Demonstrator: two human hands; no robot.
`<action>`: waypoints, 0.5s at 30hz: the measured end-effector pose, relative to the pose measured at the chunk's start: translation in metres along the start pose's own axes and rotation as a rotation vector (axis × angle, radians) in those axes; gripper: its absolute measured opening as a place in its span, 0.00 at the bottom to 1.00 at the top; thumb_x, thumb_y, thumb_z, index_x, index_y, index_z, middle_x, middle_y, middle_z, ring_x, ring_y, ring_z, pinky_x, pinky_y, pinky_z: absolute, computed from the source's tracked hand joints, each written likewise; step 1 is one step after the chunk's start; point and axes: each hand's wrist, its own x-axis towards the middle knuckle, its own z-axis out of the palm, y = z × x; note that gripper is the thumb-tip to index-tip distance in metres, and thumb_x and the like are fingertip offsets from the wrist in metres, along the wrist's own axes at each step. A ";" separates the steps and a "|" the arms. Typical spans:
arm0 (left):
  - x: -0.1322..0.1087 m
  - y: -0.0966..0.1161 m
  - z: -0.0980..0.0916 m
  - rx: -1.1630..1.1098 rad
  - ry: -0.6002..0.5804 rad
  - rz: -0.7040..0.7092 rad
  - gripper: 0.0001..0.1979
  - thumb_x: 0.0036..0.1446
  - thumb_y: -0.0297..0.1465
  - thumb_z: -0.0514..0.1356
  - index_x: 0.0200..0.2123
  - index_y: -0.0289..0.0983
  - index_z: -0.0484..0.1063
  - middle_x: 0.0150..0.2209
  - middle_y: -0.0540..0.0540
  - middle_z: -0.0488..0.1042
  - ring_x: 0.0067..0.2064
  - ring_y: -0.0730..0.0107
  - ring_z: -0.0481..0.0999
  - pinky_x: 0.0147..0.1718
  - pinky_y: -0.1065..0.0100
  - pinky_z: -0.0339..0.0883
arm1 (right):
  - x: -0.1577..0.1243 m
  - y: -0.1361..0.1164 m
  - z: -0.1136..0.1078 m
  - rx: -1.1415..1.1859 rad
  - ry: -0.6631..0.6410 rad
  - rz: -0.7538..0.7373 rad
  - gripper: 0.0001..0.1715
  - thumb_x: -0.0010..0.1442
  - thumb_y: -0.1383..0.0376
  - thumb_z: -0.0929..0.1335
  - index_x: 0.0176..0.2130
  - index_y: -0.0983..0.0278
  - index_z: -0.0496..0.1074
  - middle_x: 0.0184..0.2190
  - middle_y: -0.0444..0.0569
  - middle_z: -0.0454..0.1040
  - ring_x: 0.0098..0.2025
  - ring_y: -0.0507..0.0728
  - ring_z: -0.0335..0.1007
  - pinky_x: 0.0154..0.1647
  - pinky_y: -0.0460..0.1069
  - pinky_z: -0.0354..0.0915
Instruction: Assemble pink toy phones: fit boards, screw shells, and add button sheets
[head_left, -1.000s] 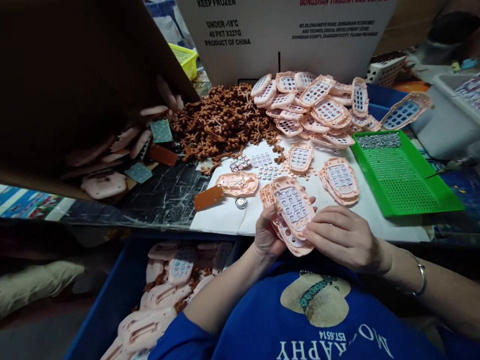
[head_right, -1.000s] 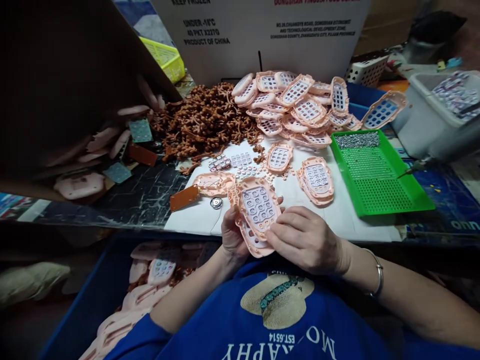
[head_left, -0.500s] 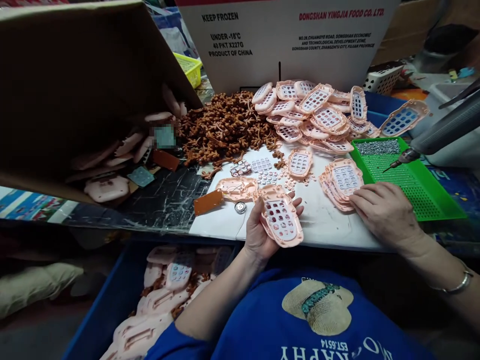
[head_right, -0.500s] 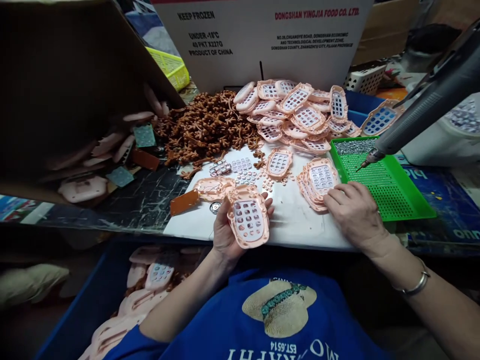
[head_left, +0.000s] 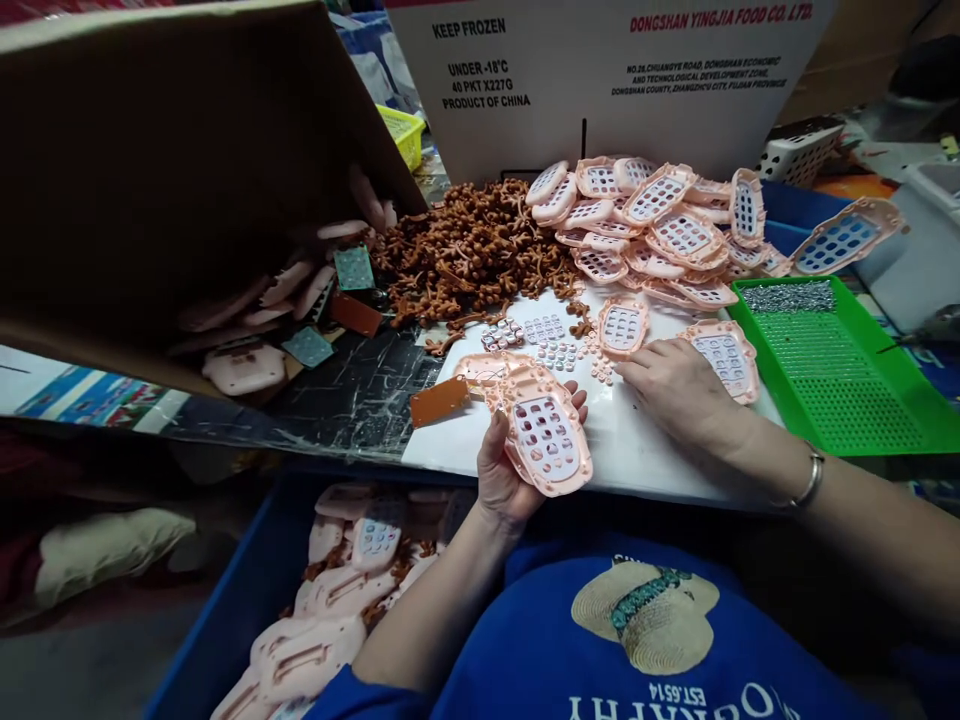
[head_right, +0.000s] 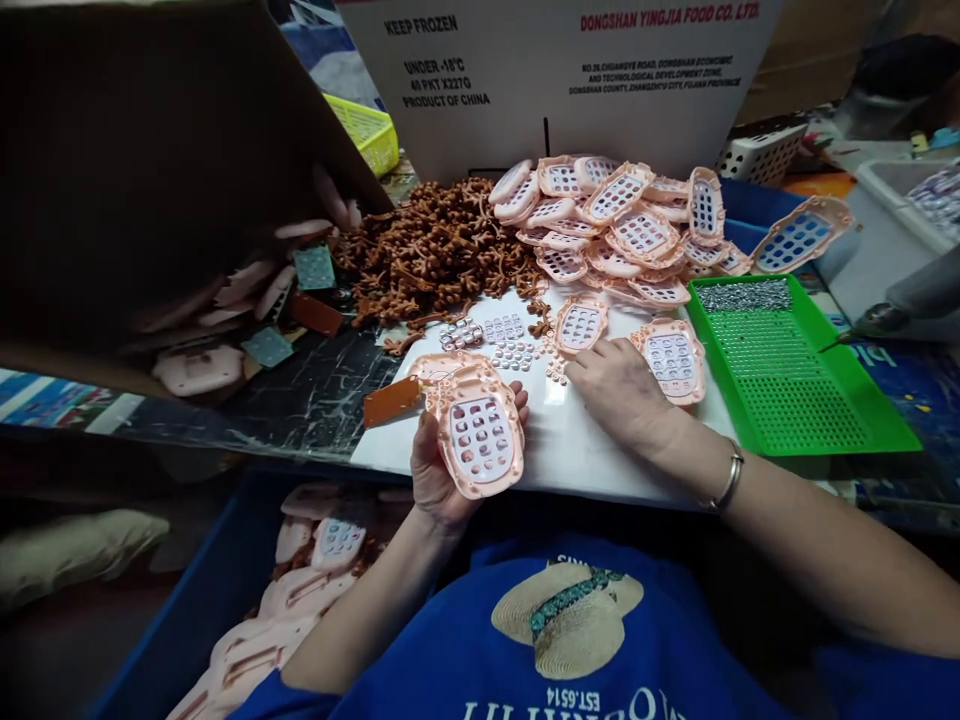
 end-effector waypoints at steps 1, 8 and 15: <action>0.000 0.002 -0.001 0.003 -0.001 0.013 0.41 0.48 0.46 0.67 0.60 0.29 0.64 0.59 0.31 0.70 0.67 0.44 0.60 0.67 0.51 0.51 | 0.010 -0.001 -0.001 0.024 -0.032 0.001 0.11 0.64 0.70 0.63 0.40 0.67 0.76 0.38 0.53 0.79 0.39 0.60 0.69 0.37 0.53 0.55; -0.003 0.007 -0.007 0.001 0.000 0.026 0.40 0.48 0.47 0.67 0.60 0.32 0.65 0.58 0.32 0.71 0.65 0.44 0.63 0.65 0.50 0.54 | 0.075 -0.013 0.004 0.091 -0.100 -0.052 0.15 0.66 0.67 0.62 0.40 0.68 0.77 0.40 0.56 0.78 0.43 0.60 0.68 0.39 0.53 0.56; -0.003 0.006 -0.009 -0.016 -0.008 -0.001 0.44 0.47 0.48 0.68 0.63 0.32 0.62 0.61 0.31 0.68 0.67 0.42 0.60 0.65 0.48 0.53 | 0.104 -0.016 0.014 0.166 -0.199 0.005 0.18 0.57 0.56 0.71 0.39 0.67 0.77 0.40 0.57 0.77 0.42 0.61 0.69 0.37 0.51 0.57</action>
